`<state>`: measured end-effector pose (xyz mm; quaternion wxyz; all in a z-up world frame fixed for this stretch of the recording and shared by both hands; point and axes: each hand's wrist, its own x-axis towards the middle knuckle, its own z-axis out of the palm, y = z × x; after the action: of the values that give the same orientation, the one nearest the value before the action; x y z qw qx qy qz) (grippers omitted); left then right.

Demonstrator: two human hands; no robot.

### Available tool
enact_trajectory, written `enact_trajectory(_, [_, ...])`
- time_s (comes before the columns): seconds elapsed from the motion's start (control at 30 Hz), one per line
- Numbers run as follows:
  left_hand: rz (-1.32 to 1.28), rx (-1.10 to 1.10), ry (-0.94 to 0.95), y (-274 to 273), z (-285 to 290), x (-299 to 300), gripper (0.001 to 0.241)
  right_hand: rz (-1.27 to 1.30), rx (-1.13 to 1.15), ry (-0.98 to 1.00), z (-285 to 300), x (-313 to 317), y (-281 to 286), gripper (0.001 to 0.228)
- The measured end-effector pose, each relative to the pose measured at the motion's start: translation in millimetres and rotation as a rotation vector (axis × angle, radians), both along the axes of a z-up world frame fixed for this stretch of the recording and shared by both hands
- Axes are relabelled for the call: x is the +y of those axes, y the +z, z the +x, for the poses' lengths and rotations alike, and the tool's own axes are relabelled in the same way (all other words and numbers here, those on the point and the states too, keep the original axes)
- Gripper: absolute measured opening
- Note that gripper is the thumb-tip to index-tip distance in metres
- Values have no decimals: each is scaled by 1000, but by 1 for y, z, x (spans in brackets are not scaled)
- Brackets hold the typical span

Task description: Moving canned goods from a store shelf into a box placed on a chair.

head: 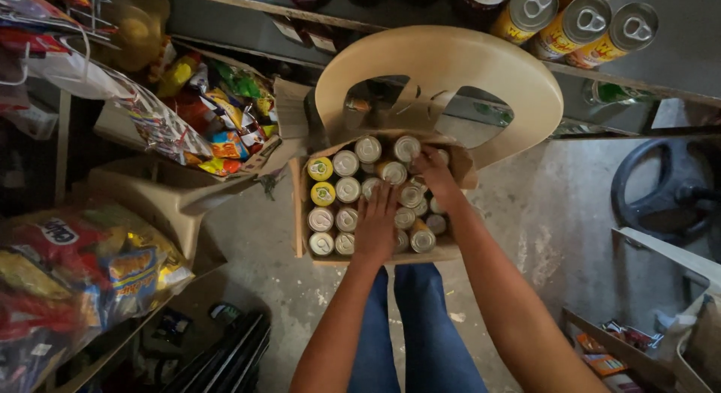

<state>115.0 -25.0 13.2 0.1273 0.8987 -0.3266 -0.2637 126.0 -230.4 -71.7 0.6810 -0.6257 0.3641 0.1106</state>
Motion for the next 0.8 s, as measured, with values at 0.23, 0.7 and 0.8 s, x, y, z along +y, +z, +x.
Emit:
enact_trajectory(0.23, [-64,-46,19,-2,-1,1,100,-4,93,-66,-21,-10,-33,66])
enact_trajectory(0.7, [-120,25,28,-11,13,6,89,275,-381,-273,-95,28,-66,20])
enact_trajectory(0.8, [-100,44,31,-7,15,6,82,67,-330,-222,-88,41,-29,21])
